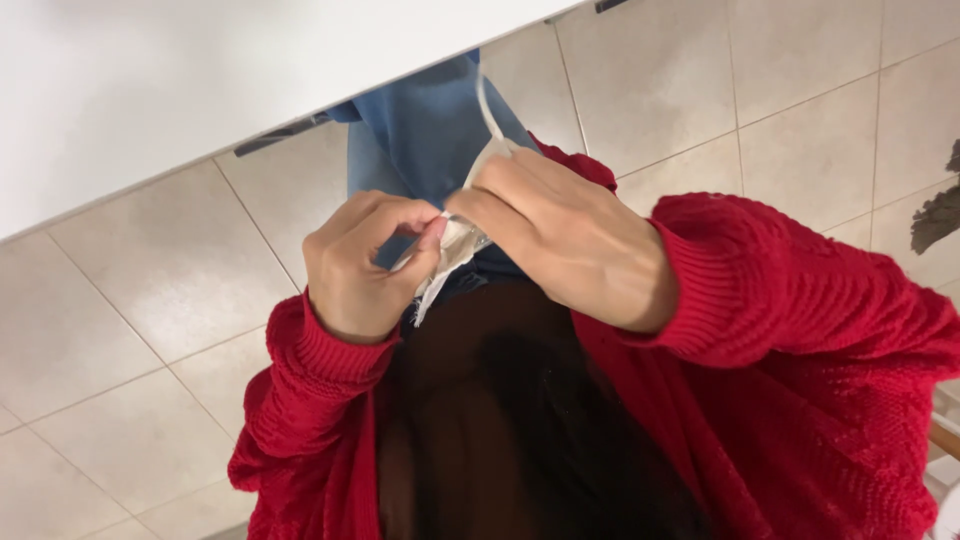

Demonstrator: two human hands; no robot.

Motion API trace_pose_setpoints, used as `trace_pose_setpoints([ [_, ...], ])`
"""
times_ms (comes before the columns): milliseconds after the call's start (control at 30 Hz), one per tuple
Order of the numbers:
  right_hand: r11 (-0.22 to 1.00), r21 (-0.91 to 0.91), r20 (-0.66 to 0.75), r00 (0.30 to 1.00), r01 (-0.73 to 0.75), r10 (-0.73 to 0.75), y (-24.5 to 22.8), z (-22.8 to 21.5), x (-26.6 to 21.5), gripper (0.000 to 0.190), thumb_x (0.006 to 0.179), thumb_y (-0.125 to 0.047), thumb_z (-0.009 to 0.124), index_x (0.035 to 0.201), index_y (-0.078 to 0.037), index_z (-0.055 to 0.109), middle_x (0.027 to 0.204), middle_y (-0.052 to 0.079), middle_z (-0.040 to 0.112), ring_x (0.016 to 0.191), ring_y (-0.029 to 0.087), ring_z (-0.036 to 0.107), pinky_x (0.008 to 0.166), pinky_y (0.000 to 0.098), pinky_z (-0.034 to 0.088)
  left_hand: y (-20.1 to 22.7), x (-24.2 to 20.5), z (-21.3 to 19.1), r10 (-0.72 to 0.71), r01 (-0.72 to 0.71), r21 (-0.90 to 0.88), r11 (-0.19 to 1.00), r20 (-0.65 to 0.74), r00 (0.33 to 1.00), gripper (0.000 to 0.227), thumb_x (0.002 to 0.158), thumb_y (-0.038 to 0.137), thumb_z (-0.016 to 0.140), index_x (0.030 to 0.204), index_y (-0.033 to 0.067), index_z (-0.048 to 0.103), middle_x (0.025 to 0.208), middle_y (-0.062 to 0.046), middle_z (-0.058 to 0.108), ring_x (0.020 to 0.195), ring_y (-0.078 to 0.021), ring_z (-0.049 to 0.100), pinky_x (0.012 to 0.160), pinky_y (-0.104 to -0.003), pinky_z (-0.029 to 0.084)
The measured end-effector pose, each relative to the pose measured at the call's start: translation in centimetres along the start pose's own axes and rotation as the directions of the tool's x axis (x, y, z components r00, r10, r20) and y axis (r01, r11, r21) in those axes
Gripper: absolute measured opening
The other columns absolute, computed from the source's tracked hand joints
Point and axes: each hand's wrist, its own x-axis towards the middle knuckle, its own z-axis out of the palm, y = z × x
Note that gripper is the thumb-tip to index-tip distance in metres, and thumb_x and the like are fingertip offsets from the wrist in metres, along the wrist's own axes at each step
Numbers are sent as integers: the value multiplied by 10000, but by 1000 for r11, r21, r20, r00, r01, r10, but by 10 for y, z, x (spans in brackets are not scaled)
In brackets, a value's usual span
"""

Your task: Hand-sewing a fabric strap onto a silver glittery pouch using a needle and thread.

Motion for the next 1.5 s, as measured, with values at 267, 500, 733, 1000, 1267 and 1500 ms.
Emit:
trace_pose_setpoints([
  [267, 986, -109, -115, 983, 129, -141, -5, -5, -24, 457, 947, 184, 789, 1338, 51, 594, 1191, 165, 723, 976, 280, 730, 843, 358, 655, -2, 0, 2, -7, 7, -9, 1000, 2, 1000, 169, 855, -90, 836, 906, 14, 713, 852, -89, 710, 776, -208, 674, 672, -277, 591],
  [500, 978, -196, -222, 969, 66, -110, -3, 8, -35, 278, 936, 189, 779, 1161, 58, 680, 1074, 192, 746, 911, 270, 771, 646, 314, 655, 0, -1, 2, -79, 79, -91, 993, 1, 997, 138, 867, -109, 782, 923, 1, 717, 846, -108, 681, 765, -194, 665, 708, -255, 625],
  [733, 927, -373, -283, 947, 39, -154, 1, 15, -19, 162, 945, 161, 771, 976, 2, 755, 900, 73, 609, 717, 203, 543, 599, 276, 519, 4, 0, 1, -92, 94, -106, 990, 22, 996, 113, 891, -81, 782, 932, 3, 718, 859, -111, 683, 763, -186, 673, 708, -252, 629],
  [1000, 890, -454, -287, 941, 30, -177, 3, 17, -19, 200, 935, 161, 788, 932, -37, 762, 759, 20, 450, 624, 164, 422, 522, 273, 427, 5, 0, 3, -110, 112, -123, 986, 20, 994, 109, 893, -81, 779, 920, 1, 713, 852, -109, 681, 771, -189, 667, 695, -247, 620],
  [1267, 811, -585, -276, 948, -32, -161, -14, 27, -17, 190, 985, 38, 780, 828, -34, 699, 778, -1, 404, 618, 116, 372, 455, 226, 348, 12, 1, 5, -7, 7, 4, 1000, -62, 998, 127, 889, -100, 765, 871, 14, 711, 833, -91, 698, 749, -205, 666, 672, -283, 558],
  [1500, 761, -642, -278, 953, -91, -120, -24, 43, -13, 315, 1006, 53, 659, 737, -85, 572, 770, 5, 394, 610, 123, 391, 499, 242, 414, 12, -3, 10, 30, -27, 28, 999, -116, 993, 122, 909, -72, 779, 853, 4, 701, 821, -100, 714, 744, -223, 676, 670, -298, 560],
])
